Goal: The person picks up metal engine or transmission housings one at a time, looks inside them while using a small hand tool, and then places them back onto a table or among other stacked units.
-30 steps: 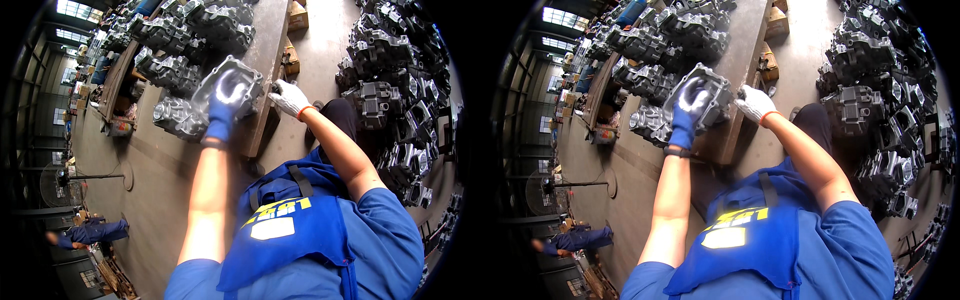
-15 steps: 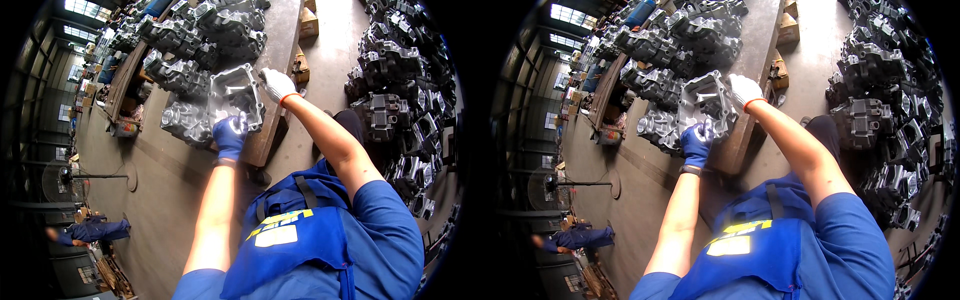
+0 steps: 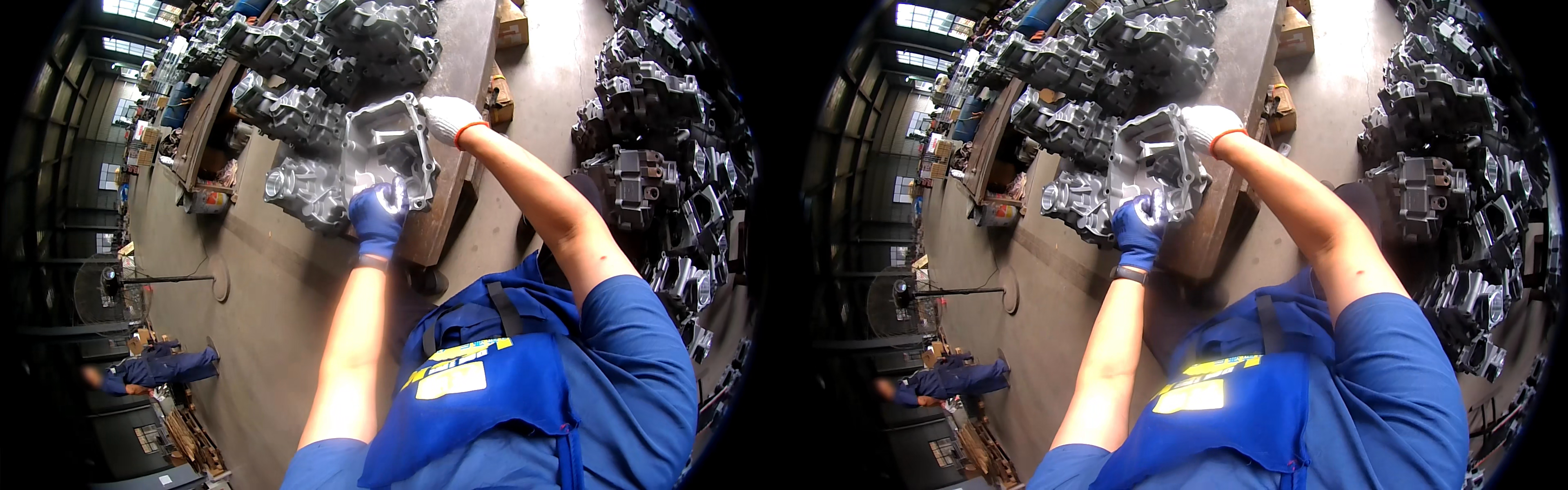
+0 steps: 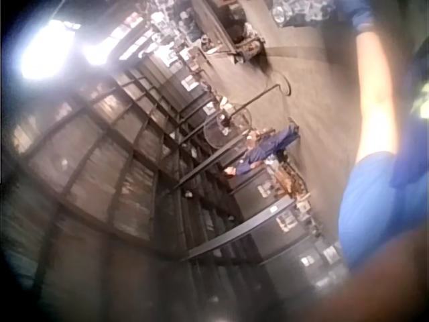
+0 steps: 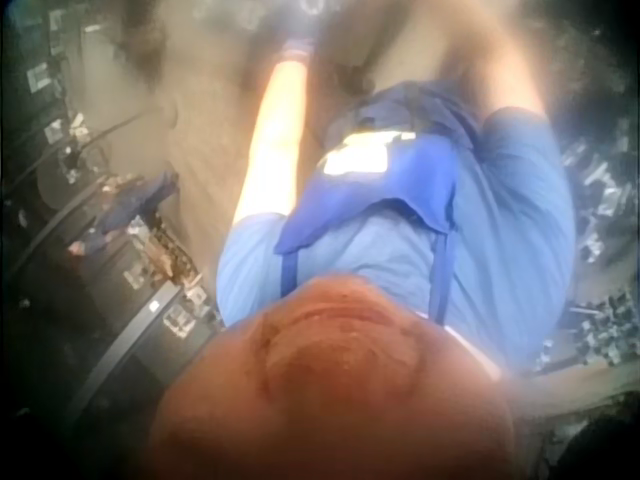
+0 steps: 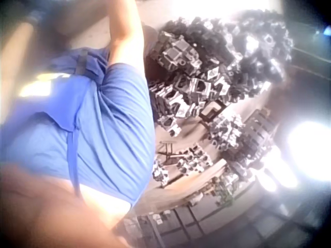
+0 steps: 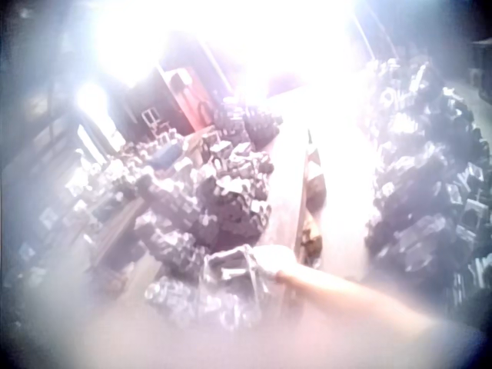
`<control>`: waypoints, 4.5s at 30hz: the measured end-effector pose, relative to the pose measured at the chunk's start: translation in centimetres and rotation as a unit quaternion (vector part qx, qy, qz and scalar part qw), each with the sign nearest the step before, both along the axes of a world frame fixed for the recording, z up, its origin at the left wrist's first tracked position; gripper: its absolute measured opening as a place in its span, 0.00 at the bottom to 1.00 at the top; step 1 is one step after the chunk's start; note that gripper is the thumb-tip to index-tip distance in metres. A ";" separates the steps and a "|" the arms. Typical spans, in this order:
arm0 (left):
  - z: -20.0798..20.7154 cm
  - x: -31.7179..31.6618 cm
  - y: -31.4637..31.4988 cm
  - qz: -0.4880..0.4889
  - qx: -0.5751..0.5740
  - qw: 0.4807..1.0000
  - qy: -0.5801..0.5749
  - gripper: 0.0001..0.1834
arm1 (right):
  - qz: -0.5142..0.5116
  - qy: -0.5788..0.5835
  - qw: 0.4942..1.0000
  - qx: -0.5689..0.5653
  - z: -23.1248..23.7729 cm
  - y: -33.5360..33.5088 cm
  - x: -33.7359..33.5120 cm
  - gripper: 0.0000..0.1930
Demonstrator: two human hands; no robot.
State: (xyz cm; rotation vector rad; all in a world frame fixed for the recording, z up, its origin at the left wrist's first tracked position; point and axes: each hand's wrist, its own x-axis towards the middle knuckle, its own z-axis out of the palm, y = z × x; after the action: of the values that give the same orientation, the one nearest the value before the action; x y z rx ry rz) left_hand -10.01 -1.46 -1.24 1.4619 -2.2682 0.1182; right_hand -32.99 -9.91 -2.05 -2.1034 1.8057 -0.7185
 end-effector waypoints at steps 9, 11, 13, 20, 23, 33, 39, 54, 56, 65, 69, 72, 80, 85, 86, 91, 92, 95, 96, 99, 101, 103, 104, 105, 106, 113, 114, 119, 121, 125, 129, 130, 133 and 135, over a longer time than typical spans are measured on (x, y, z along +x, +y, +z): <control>0.1 0.2 -0.1 -0.015 0.013 0.999 0.031 0.25 | 0.079 -0.056 0.995 0.002 0.0 2.9 -2.7 0.12; 0.3 0.1 0.1 -0.007 0.030 0.999 0.033 0.24 | 0.059 -0.044 0.997 0.022 0.0 4.1 -2.3 0.12; 0.0 0.3 -0.1 0.001 0.035 0.999 0.037 0.22 | 0.060 -0.024 0.998 0.014 -0.8 4.6 -1.4 0.11; 0.3 -0.2 0.1 0.029 0.065 0.997 0.040 0.24 | 0.011 0.010 1.000 -0.013 -0.7 6.9 0.5 0.09; -0.1 0.1 0.1 0.034 0.066 0.996 0.047 0.24 | 0.028 0.053 0.998 0.007 0.1 8.7 0.6 0.10; -0.7 -0.9 -0.2 0.074 0.071 0.994 0.038 0.28 | 0.004 -0.026 0.999 -0.036 -1.1 12.1 0.7 0.09; -0.5 -1.9 0.3 0.121 0.074 0.989 0.042 0.27 | -0.065 0.079 0.993 -0.061 0.1 12.9 2.4 0.08; -1.2 -0.7 -1.6 -0.039 0.022 0.996 0.078 0.17 | -0.121 -0.094 0.987 -0.044 -2.5 13.0 -2.7 0.11; -0.6 -2.1 -0.9 0.001 0.015 0.999 0.035 0.24 | -0.117 -0.105 0.986 -0.053 -2.8 11.4 -2.0 0.11; -1.2 -2.4 -1.1 0.005 -0.057 0.996 0.062 0.25 | -0.128 -0.005 0.992 -0.016 -1.2 5.3 -0.9 0.11; -1.0 -2.6 -0.9 0.034 -0.010 0.996 0.081 0.25 | -0.109 0.049 0.992 -0.042 0.0 5.7 -1.0 0.12; -1.0 -2.8 -0.7 0.038 -0.023 0.996 0.077 0.25 | -0.083 0.047 0.991 -0.089 -0.8 5.8 -1.2 0.11; -0.9 -3.0 -0.8 0.034 -0.014 0.997 0.064 0.24 | -0.042 -0.071 0.996 -0.039 -2.9 6.8 -3.0 0.10; -1.1 -2.7 -0.9 0.029 -0.005 0.996 0.082 0.25 | -0.049 -0.054 0.995 -0.061 -2.8 7.2 -2.1 0.10; -1.2 -2.7 -1.0 0.030 -0.007 0.996 0.081 0.25 | -0.050 -0.044 0.996 -0.066 -2.5 7.2 -2.0 0.11; -1.8 -2.6 -1.3 0.027 -0.020 0.997 0.065 0.25 | -0.077 -0.008 0.995 -0.055 -2.6 6.8 -1.7 0.08; -1.7 -2.7 -1.2 0.031 -0.020 0.997 0.064 0.25 | -0.080 -0.002 0.995 -0.054 -2.5 6.8 -1.6 0.08; -1.4 -2.7 -1.0 0.042 -0.012 0.997 0.061 0.25 | -0.087 0.017 0.995 -0.046 -1.8 7.0 -1.3 0.09; -1.3 -2.8 -1.1 0.046 -0.005 0.997 0.060 0.25 | -0.088 0.024 0.995 -0.041 -1.5 7.1 -1.3 0.09; -1.2 -2.9 -1.0 0.054 0.007 0.997 0.061 0.25 | -0.069 0.016 0.997 -0.022 -1.3 7.5 -1.3 0.09; -1.0 -2.9 -0.9 0.058 0.015 0.996 0.062 0.25 | -0.046 -0.010 0.999 -0.020 -1.1 8.2 -1.4 0.09; -0.7 -3.1 -0.8 0.065 0.025 0.996 0.061 0.25 | -0.016 -0.046 0.998 -0.030 -0.9 9.4 -1.7 0.09; -0.6 -3.3 -0.6 0.065 0.022 0.996 0.060 0.24 | -0.026 -0.049 0.997 -0.053 -1.1 10.1 -1.5 0.08; -0.4 -3.6 -0.5 0.066 0.019 0.996 0.060 0.24 | -0.030 -0.020 0.998 -0.044 -1.2 10.8 -1.2 0.09; -0.3 -3.9 -0.4 0.066 0.016 0.996 0.059 0.24 | -0.033 0.010 0.999 -0.035 -1.2 11.6 -0.9 0.09; 0.7 -6.2 -0.5 0.123 0.078 0.986 0.085 0.23 | -0.010 -0.072 0.994 -0.085 -0.5 12.8 -3.7 0.09; 0.7 -5.6 -1.0 0.059 0.146 0.958 0.239 0.20 | -0.041 -0.078 0.992 -0.085 -0.7 12.5 -4.2 0.09; 0.8 2.1 -4.3 -0.059 0.102 0.913 0.390 0.08 | -0.085 -0.082 0.992 -0.048 -1.5 11.1 -4.9 0.09; -1.1 4.9 -4.2 -0.046 0.199 0.845 0.495 0.10 | -0.078 -0.092 0.990 -0.067 -1.4 9.8 -3.6 0.09; 0.7 0.9 -0.4 0.035 0.119 0.988 0.097 0.24 | -0.096 -0.095 0.990 -0.052 -1.7 7.0 -2.5 0.11; -0.3 0.4 -0.6 0.053 0.064 0.991 0.109 0.26 | -0.093 -0.053 0.994 -0.039 -1.1 3.6 -1.5 0.11; -0.5 0.5 -0.7 0.047 0.057 0.992 0.103 0.26 | -0.090 -0.040 0.994 -0.038 -0.9 3.0 -1.3 0.11; -0.1 0.4 -0.7 0.033 0.067 0.991 0.112 0.26 | -0.079 0.003 0.997 -0.021 -0.6 1.1 -1.1 0.14; 0.1 0.2 -0.7 0.042 0.071 0.990 0.113 0.26 | -0.076 0.040 0.996 -0.015 -0.4 0.1 -1.0 0.15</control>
State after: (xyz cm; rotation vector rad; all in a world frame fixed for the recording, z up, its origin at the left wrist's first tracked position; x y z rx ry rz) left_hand -9.82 -2.14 -1.16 1.5561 -2.0692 -0.1790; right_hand -33.99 -9.79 -2.43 -2.0588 2.0268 -0.7110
